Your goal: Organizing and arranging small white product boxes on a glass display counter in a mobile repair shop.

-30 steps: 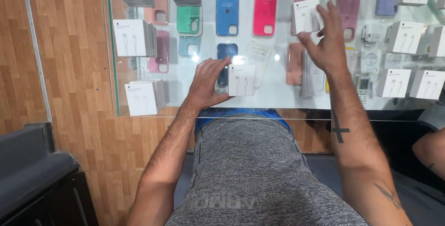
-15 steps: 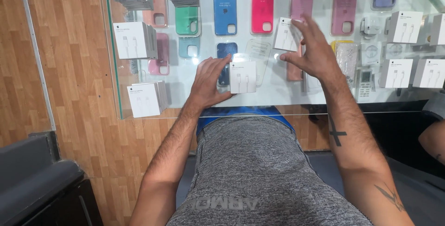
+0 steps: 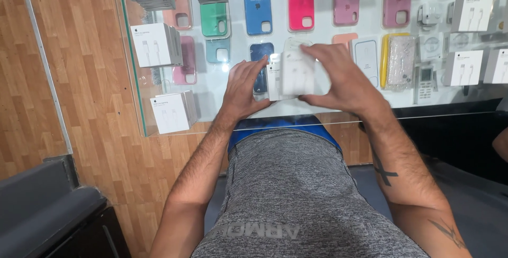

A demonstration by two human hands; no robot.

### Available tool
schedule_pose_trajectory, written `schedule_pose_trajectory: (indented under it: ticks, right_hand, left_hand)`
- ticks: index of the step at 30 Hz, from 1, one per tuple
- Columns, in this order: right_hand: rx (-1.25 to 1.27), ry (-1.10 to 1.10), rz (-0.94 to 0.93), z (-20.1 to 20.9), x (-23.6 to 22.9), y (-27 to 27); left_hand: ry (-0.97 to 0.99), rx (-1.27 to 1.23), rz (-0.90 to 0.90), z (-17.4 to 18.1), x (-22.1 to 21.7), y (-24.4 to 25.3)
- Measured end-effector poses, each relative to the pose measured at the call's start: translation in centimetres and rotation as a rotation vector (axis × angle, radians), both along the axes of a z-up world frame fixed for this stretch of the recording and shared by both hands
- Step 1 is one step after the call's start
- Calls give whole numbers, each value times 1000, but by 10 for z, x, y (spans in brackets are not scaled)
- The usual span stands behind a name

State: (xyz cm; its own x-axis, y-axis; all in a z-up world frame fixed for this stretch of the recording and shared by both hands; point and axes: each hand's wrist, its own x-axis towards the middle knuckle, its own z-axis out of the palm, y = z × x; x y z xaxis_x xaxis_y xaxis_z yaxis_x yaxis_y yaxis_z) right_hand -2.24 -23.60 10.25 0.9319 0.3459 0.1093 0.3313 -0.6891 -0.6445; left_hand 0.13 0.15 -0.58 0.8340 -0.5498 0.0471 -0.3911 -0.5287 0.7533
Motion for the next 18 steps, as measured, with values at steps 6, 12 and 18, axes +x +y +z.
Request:
schedule_pose_trajectory:
  ticks: [6,12,18]
  right_hand:
    - [-169,27,98,6,3,26]
    - [-194,66,73,-7,-1,24]
    - [-123,121,17,-15,-6,20]
  left_hand:
    - [1,-2,-18,6,2,0]
    - [16,-9,-16,6,1,0]
    - [8,23,-24,6,1,0]
